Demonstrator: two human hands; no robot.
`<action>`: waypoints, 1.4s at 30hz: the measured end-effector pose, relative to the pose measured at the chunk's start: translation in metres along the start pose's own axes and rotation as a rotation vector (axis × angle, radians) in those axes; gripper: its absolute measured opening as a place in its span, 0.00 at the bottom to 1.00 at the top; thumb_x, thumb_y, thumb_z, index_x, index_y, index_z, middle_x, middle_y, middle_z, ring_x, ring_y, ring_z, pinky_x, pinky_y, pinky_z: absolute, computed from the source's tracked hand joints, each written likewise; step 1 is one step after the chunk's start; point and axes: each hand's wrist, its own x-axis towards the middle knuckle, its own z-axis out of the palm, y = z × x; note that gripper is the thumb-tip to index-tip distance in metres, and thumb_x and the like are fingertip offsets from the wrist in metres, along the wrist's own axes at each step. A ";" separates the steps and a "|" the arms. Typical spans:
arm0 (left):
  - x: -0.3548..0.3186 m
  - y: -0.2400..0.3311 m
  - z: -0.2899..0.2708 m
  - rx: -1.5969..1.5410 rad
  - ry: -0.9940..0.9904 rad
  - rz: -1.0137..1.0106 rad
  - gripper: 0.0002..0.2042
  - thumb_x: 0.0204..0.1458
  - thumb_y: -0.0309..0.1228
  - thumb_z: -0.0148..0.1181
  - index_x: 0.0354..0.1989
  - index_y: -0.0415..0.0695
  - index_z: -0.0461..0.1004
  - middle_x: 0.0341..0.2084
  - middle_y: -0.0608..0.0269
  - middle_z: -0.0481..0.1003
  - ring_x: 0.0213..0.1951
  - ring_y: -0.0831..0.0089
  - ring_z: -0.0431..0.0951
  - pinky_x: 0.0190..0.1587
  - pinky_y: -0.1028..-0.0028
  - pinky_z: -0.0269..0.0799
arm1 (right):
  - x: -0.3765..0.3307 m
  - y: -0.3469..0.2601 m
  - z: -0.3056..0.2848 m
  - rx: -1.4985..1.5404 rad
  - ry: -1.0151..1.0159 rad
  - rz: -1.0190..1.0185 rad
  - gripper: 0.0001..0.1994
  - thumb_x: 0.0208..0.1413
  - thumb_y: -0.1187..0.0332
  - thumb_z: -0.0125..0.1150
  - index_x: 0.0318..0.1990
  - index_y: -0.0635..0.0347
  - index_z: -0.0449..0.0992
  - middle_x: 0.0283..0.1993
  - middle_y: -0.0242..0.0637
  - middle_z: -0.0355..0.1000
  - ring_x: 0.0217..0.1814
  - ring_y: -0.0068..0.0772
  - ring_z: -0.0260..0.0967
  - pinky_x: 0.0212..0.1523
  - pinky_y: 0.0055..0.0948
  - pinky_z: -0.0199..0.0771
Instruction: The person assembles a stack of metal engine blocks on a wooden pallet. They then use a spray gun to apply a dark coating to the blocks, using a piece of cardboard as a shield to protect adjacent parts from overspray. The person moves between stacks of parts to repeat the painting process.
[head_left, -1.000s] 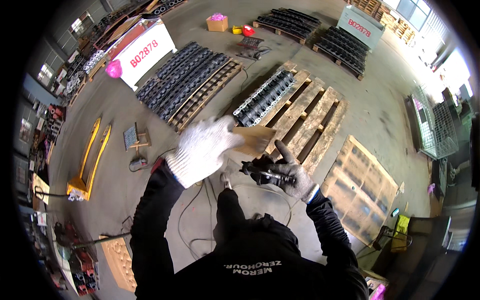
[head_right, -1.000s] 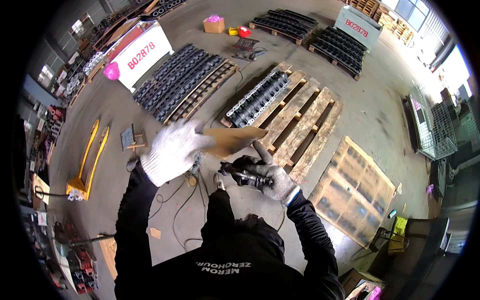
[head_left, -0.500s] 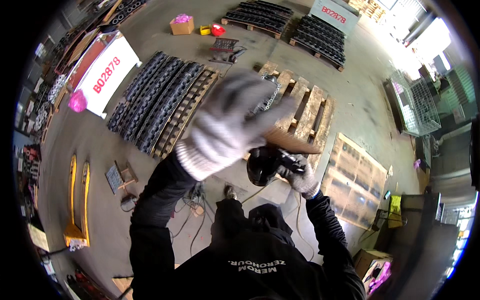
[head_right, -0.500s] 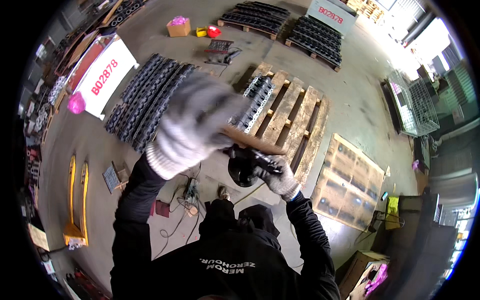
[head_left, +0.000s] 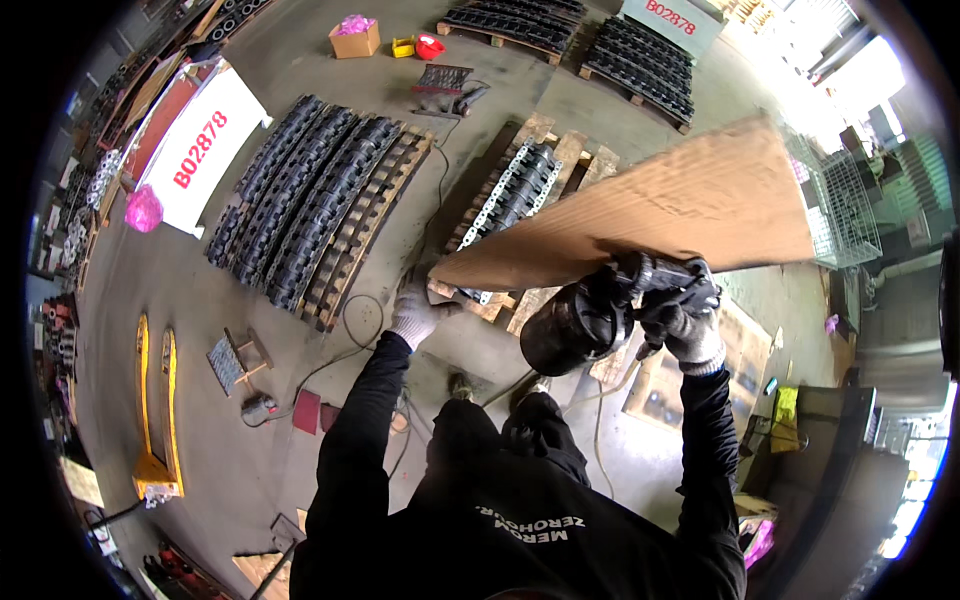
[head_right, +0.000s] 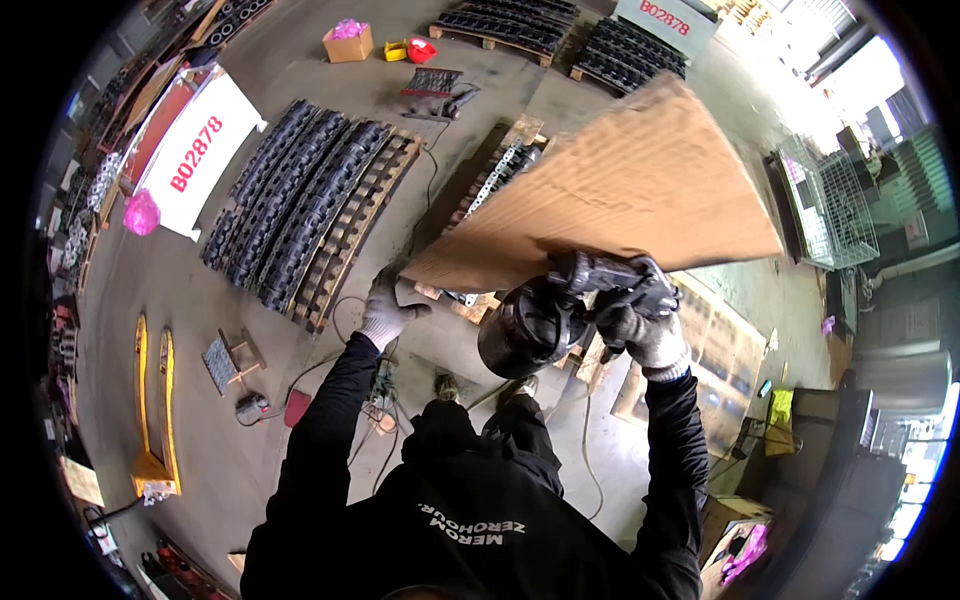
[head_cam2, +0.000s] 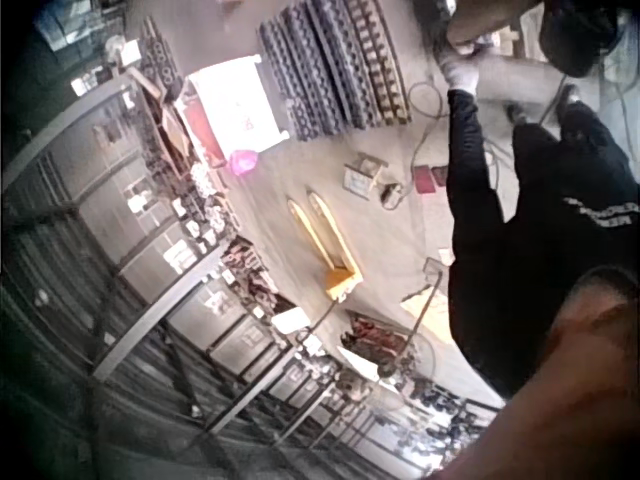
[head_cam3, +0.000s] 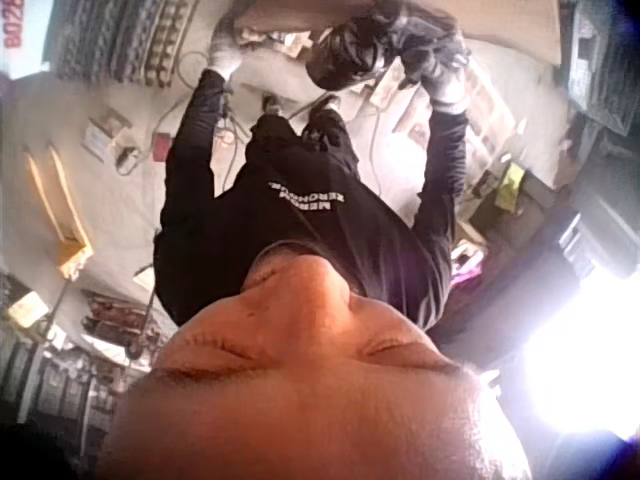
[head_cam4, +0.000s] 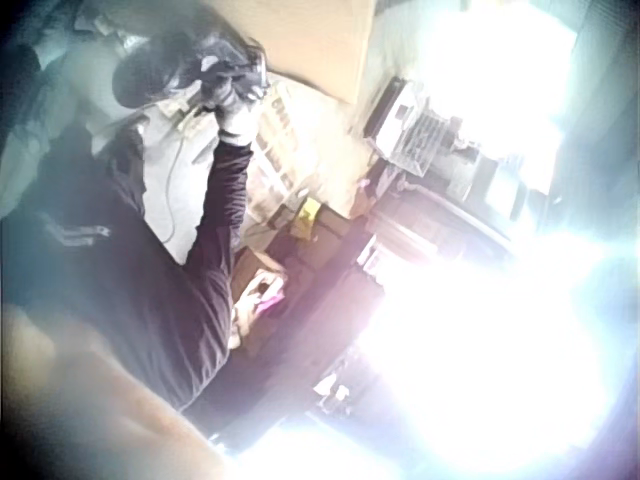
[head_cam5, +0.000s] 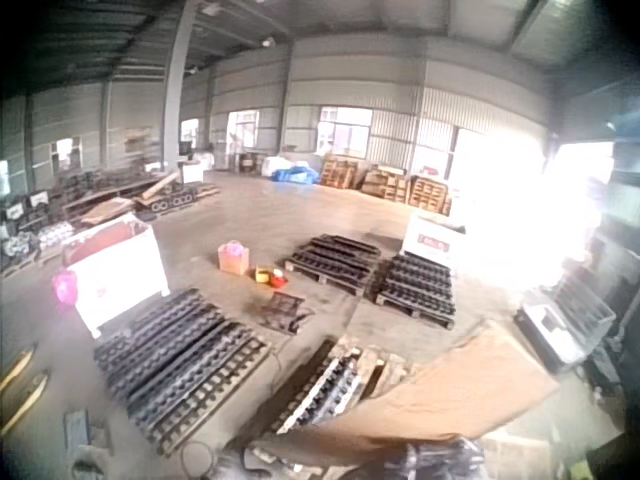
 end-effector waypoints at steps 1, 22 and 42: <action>0.004 -0.004 0.020 0.023 -0.020 -0.030 0.52 0.28 0.36 0.82 0.67 0.43 0.58 0.62 0.48 0.64 0.63 0.49 0.63 0.64 0.57 0.63 | -0.005 -0.010 -0.017 -0.117 0.038 -0.003 0.40 0.41 0.57 0.82 0.57 0.62 0.63 0.38 0.32 0.75 0.34 0.18 0.71 0.30 0.18 0.72; 0.019 0.304 -0.082 -0.292 0.006 0.560 0.43 0.39 0.40 0.79 0.64 0.40 0.62 0.57 0.46 0.70 0.53 0.56 0.77 0.55 0.63 0.75 | 0.048 0.024 -0.168 0.126 -0.551 0.457 0.21 0.57 0.71 0.57 0.59 0.65 0.70 0.61 0.46 0.71 0.58 0.40 0.72 0.57 0.38 0.75; -0.023 0.054 0.071 -0.700 -0.292 -0.405 0.19 0.56 0.37 0.66 0.48 0.34 0.75 0.38 0.60 0.80 0.36 0.72 0.79 0.38 0.69 0.75 | 0.023 0.123 -0.148 -0.546 -0.012 0.362 0.18 0.51 0.75 0.66 0.51 0.65 0.78 0.54 0.41 0.71 0.56 0.35 0.69 0.57 0.30 0.69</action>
